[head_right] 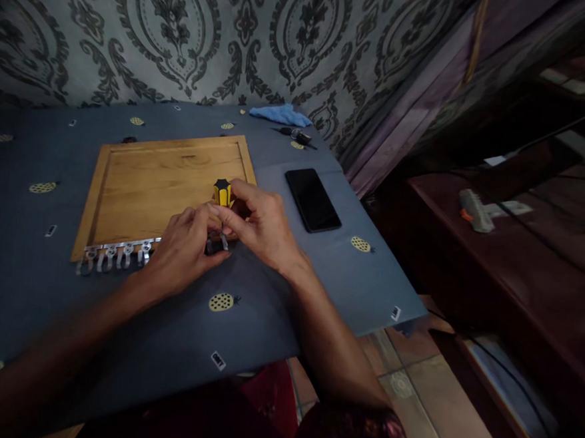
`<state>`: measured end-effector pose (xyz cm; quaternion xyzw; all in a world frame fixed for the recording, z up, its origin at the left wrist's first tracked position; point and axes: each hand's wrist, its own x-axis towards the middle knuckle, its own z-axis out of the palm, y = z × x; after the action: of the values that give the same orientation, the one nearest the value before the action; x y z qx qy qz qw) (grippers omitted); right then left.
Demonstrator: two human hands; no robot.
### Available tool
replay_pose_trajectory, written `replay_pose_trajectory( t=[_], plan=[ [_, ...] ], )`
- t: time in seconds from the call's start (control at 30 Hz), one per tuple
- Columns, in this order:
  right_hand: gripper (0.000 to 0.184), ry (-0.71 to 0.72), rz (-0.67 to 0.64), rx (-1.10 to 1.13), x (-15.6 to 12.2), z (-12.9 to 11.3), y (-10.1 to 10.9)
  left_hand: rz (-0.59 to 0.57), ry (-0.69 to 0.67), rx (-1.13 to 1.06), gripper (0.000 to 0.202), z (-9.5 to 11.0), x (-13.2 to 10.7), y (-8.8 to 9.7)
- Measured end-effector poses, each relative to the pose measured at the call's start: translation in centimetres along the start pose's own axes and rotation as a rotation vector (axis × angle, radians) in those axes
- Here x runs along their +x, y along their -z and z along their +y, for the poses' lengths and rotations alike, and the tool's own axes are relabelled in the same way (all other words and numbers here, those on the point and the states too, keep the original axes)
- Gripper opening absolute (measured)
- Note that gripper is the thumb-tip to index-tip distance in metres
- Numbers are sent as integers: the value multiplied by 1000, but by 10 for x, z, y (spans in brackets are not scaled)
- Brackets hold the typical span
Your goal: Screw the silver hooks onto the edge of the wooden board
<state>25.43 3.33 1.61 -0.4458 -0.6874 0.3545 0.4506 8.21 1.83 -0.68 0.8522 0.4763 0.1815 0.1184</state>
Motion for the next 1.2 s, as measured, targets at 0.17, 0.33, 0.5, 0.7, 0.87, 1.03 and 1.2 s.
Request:
replay_pose_trajectory(
  t=[0.17,0.33,0.5,0.7,0.87,1.03,1.2],
  plan=[
    [40,28,38,2,0,0,-3,-6,5,-1,60,0,0,1],
    [42,17,68,-24,1,0,-6,-12,-3,4,54,-1,0,1],
    [45,34,133,-61,1,0,-10,-22,0,12,55,-1,1,1],
    [45,19,164,-50,1,4,-14,-18,-10,-15,57,-1,1,1],
    [44,-8,205,45,1,2,-14,-18,-8,-22,67,-3,0,1],
    [42,12,445,109,2,-10,-8,-33,-5,-34,68,-5,0,0],
    [45,10,401,51,2,-7,-6,-35,19,-41,66,-4,1,0]
  ],
)
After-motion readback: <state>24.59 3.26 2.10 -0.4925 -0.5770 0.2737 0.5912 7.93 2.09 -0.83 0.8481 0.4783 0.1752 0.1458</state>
